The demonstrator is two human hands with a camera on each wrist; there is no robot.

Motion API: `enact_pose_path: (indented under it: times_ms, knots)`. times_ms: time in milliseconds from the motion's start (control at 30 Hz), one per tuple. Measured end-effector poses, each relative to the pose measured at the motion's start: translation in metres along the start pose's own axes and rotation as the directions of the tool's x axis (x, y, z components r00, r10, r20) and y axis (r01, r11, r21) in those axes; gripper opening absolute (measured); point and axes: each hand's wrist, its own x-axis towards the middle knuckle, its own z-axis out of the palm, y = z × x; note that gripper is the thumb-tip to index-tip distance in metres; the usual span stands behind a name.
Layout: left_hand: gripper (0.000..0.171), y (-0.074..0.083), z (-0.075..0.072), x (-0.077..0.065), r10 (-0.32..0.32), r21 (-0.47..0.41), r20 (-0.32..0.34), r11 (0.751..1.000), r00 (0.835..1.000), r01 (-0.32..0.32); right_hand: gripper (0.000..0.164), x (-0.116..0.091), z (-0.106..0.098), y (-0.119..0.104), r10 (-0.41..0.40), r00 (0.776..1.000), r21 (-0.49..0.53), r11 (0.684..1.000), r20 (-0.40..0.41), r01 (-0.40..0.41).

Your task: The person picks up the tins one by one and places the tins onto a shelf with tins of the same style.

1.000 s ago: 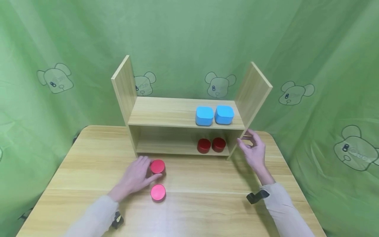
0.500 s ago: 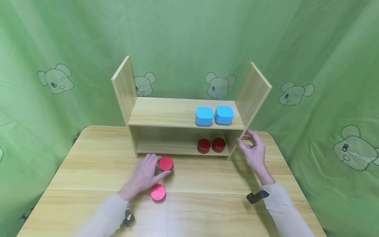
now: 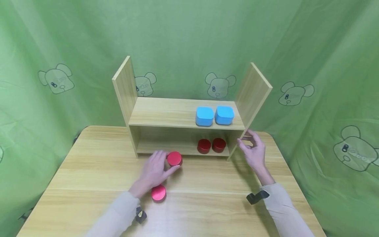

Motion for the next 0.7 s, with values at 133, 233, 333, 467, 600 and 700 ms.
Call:
enact_pose_path:
  times_ms: [133, 233, 333, 467, 600, 700]
  knots:
    - [0.067, 0.011, 0.001, 0.006, -0.009, -0.018, -0.005, 1.000, 1.000, 0.009, 0.049, 0.000, 0.000, 0.001, -0.002, 1.000, 0.002, 1.000, 0.002, 0.002]
    - [0.068, 0.017, 0.003, 0.010, 0.002, -0.007, -0.013, 1.000, 1.000, -0.002, 0.050, 0.000, 0.000, 0.001, -0.002, 1.000, 0.002, 1.000, 0.004, 0.002]
    - [0.069, 0.021, 0.007, 0.014, 0.015, 0.009, -0.019, 1.000, 1.000, -0.015, 0.050, 0.000, 0.000, 0.001, 0.000, 1.000, 0.001, 1.000, 0.004, 0.000]
    - [0.072, 0.025, 0.014, 0.021, 0.025, 0.056, -0.007, 0.998, 1.000, -0.024, 0.049, 0.000, 0.000, 0.000, 0.002, 1.000, 0.005, 1.000, 0.000, -0.002]
    - [0.071, 0.029, 0.020, 0.028, 0.025, 0.078, -0.007, 0.997, 1.000, -0.024, 0.049, 0.000, 0.000, -0.001, 0.001, 1.000, 0.012, 1.000, -0.001, -0.001]
    - [0.071, 0.032, 0.024, 0.033, 0.005, 0.075, -0.013, 0.997, 1.000, -0.004, 0.049, 0.000, 0.000, -0.001, -0.002, 1.000, 0.006, 1.000, 0.004, 0.002]
